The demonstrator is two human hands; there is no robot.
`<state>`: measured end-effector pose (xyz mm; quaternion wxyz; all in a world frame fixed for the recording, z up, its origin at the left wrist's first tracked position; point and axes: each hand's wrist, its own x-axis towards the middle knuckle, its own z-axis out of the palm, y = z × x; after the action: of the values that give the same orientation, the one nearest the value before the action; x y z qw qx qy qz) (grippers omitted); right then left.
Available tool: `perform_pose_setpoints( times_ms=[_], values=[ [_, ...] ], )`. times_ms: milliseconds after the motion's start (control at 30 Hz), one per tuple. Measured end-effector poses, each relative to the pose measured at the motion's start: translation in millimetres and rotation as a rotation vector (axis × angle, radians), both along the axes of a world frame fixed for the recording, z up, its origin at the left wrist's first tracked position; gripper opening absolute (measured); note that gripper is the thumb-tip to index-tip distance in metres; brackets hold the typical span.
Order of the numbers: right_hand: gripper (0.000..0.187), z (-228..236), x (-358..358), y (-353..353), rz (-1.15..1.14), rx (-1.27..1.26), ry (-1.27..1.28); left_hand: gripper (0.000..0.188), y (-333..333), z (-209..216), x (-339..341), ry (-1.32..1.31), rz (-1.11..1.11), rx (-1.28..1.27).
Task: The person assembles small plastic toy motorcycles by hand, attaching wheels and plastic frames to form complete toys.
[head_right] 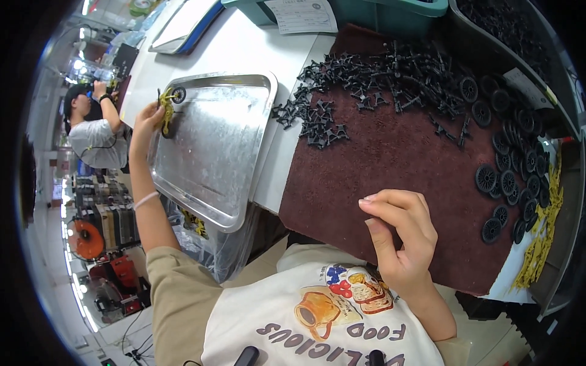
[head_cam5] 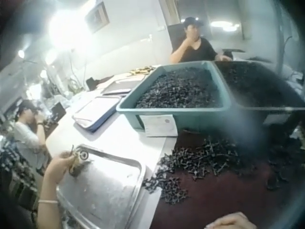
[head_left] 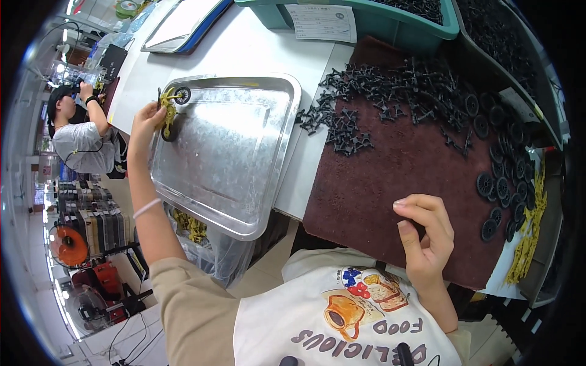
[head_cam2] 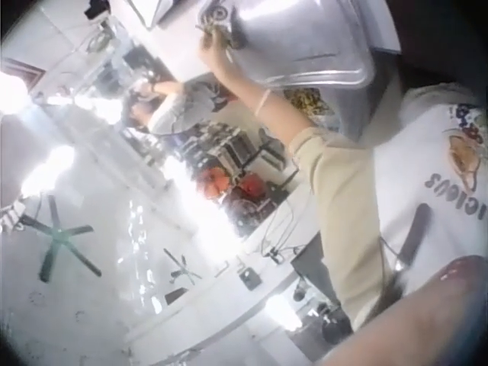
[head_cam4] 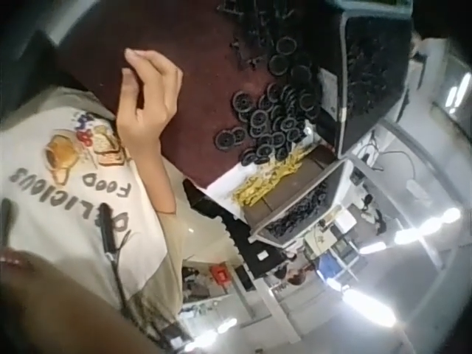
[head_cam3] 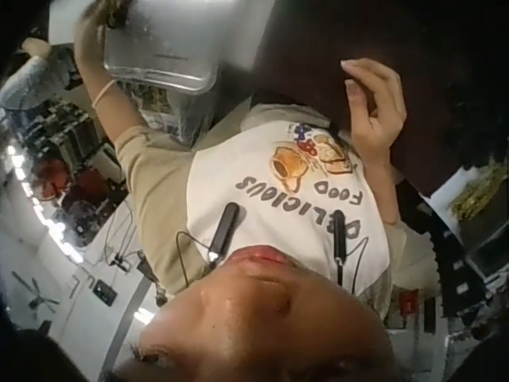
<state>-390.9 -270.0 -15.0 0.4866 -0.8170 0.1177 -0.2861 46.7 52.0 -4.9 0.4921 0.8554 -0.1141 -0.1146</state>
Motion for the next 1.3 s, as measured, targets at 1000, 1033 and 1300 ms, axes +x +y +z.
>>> perform_pose_setpoints(
  times_ms=[1000, 1033, 1300],
  values=[
    [0.014, -4, 3, 4, -0.005, 0.119, 0.097, 0.021, -6, -8, -27, -0.480, -0.095, 0.212],
    [0.014, -3, 4, 4, -0.005, 0.115, 0.098, 0.023, -10, -13, -31, -0.379, -0.134, 0.155],
    [0.014, -3, 2, 6, -0.002, 0.086, 0.097, 0.020, -12, -15, -24, -0.450, -0.155, 0.376]
  ],
)
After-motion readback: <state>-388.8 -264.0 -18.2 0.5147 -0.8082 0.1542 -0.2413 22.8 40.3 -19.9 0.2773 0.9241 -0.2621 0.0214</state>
